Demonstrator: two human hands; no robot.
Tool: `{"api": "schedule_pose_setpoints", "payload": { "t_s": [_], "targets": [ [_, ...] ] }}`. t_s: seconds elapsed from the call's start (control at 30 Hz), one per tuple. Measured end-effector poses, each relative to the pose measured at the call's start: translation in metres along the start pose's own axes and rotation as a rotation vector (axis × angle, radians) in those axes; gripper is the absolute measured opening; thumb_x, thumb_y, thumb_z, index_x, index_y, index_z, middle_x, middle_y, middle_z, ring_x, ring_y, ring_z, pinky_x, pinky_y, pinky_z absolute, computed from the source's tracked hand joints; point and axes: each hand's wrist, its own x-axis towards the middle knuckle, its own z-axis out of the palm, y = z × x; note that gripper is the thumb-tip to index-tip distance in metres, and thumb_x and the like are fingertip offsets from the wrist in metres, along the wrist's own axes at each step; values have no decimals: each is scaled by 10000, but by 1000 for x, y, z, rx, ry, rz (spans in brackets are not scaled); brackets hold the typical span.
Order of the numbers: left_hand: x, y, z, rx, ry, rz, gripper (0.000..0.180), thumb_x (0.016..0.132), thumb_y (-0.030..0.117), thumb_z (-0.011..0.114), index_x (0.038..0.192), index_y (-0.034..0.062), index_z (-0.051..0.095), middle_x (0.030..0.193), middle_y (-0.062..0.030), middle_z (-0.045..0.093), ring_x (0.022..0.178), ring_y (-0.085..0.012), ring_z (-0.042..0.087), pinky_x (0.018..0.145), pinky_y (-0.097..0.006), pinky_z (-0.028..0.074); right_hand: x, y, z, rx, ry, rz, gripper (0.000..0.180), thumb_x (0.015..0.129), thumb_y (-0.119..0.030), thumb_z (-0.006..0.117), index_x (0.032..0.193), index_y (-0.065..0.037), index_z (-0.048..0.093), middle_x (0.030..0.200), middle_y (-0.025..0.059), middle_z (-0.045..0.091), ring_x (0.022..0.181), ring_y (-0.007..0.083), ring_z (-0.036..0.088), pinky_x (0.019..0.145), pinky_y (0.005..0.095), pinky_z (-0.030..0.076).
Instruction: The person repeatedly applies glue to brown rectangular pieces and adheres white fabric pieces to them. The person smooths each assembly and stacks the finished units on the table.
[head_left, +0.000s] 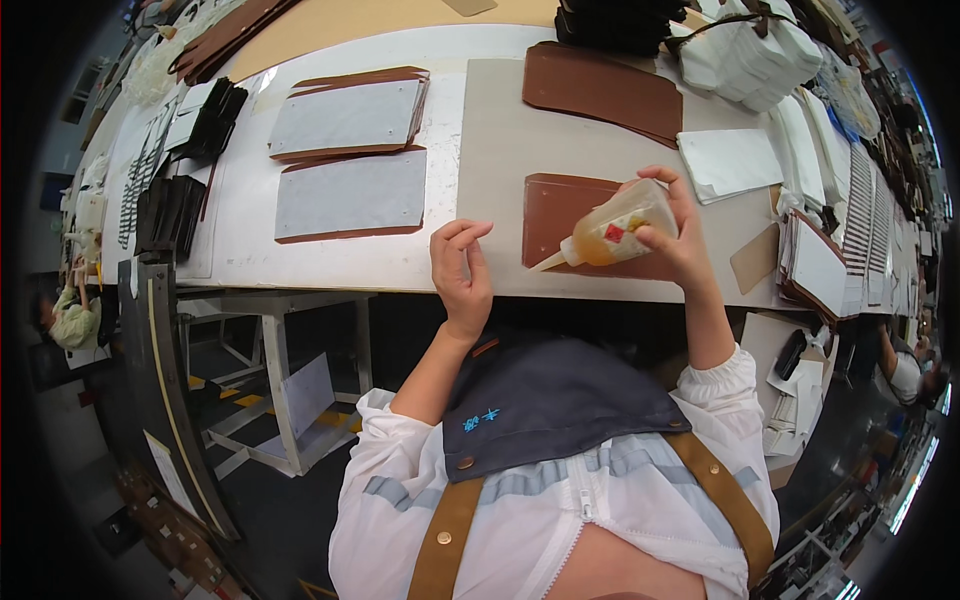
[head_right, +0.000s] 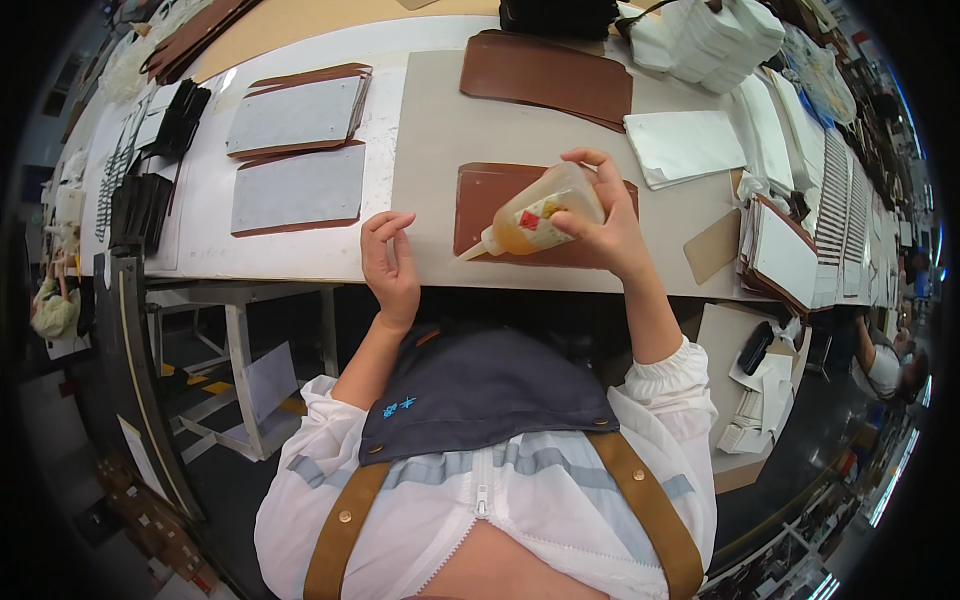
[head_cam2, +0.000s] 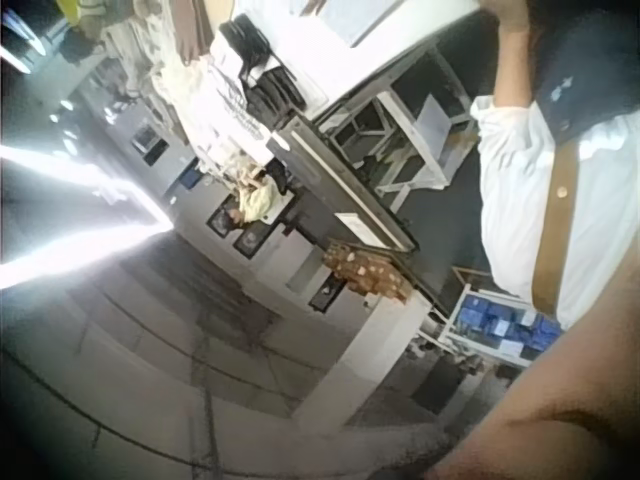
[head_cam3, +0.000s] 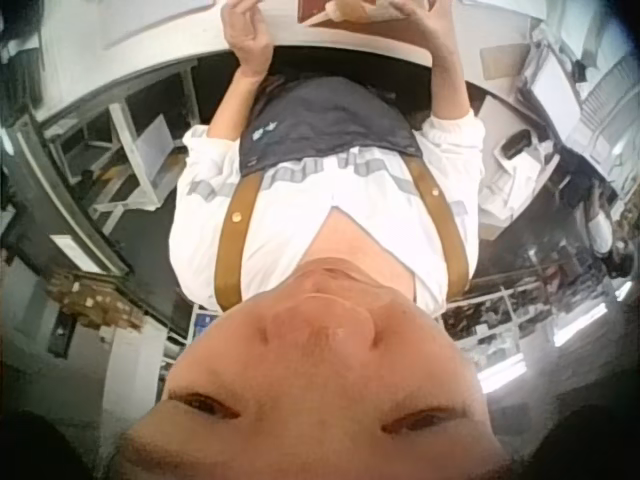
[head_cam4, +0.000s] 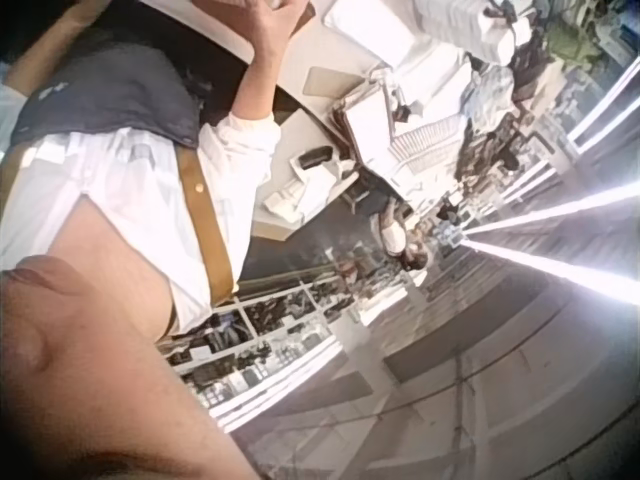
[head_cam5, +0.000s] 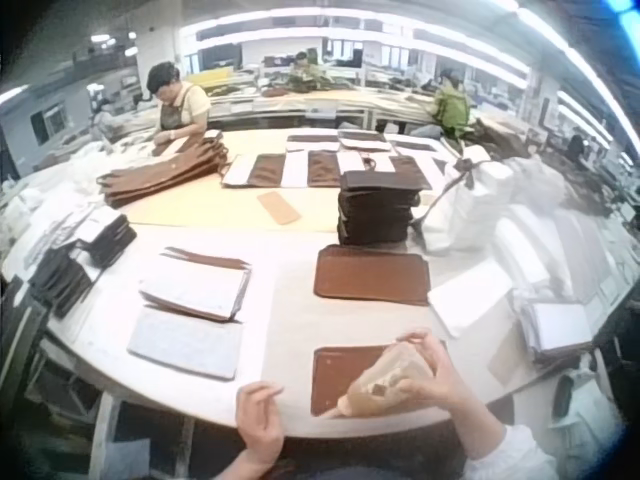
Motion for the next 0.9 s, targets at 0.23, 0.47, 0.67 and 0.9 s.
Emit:
{"api": "schedule_pose_setpoints", "payload": {
  "t_s": [0.23,0.47,0.67,0.9],
  "targets": [
    [-1,-3,2,-20,-2,-26,202,980,-49,499,1106,9,646,1124,-106,573,1063,-212,559,958,-312,442,-20,-18,-69,910,309,-123,856,914,-480,687,1530,-39,287,1488,241,441,1399,363,437,1168,456,389],
    [-4,-3,3,-41,-14,-52,212,992,-37,472,1133,-24,631,1165,-101,545,1125,-200,523,1023,-316,388,-53,-10,-156,253,742,-244,603,908,-323,758,1360,-20,500,1257,107,622,1157,210,619,1002,332,508],
    [-3,-1,4,-6,-19,-45,219,989,-44,469,1131,-22,634,1147,-95,548,1112,-192,522,1019,-310,385,-62,0,-161,-70,796,-139,662,859,-288,822,1374,-24,502,1198,45,612,1114,125,585,972,279,470],
    [-2,0,6,21,-26,-30,217,990,-47,469,1125,-23,636,1147,-97,550,1122,-197,524,1019,-317,395,-61,-1,-156,-158,773,-142,662,848,-296,829,1370,-36,516,1201,42,609,1120,130,579,976,277,467]
  ]
}}
